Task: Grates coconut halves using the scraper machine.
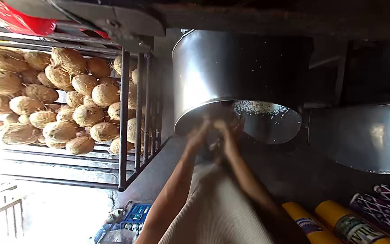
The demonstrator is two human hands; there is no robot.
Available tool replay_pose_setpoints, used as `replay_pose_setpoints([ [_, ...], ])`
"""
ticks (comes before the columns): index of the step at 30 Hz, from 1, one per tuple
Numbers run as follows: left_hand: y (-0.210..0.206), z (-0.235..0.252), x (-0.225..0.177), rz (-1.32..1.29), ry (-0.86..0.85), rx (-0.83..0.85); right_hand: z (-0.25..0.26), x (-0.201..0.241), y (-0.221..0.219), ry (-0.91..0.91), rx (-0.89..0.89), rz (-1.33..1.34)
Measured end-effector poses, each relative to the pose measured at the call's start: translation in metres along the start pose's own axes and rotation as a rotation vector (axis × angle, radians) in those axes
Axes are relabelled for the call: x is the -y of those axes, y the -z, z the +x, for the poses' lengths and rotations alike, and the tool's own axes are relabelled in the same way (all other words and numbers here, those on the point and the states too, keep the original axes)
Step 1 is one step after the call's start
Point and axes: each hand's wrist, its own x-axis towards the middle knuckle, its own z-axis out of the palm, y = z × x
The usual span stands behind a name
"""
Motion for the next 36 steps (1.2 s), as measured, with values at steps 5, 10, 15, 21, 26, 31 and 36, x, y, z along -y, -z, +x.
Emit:
replay_pose_setpoints([
  [5, -0.057, 0.034, -0.052, -0.214, -0.125, 0.067, 0.032, 0.068, -0.002, -0.186, -0.207, 0.351],
  [10, -0.063, 0.033, -0.047, -0.195, -0.004, 0.092, 0.034, 0.059, 0.006, -0.238, -0.209, 0.281],
  [15, -0.08, 0.031, -0.038, -0.258, -0.053, 0.05, 0.033, 0.068, 0.018, -0.234, -0.218, 0.283],
  [21, -0.088, 0.021, -0.031, -0.211, -0.005, -0.028, 0.036, 0.069, 0.026, -0.214, -0.149, 0.186],
  [26, -0.045, 0.02, 0.003, -0.71, 0.062, 0.147, 0.016, -0.012, 0.068, 0.194, 0.128, -0.345],
  [31, -0.018, 0.01, -0.004, -0.432, -0.005, -0.008, -0.006, 0.001, 0.018, 0.048, 0.028, -0.08],
  [36, -0.046, 0.025, -0.051, -0.128, 0.008, 0.146, 0.032, 0.057, 0.0, -0.183, -0.168, 0.293],
])
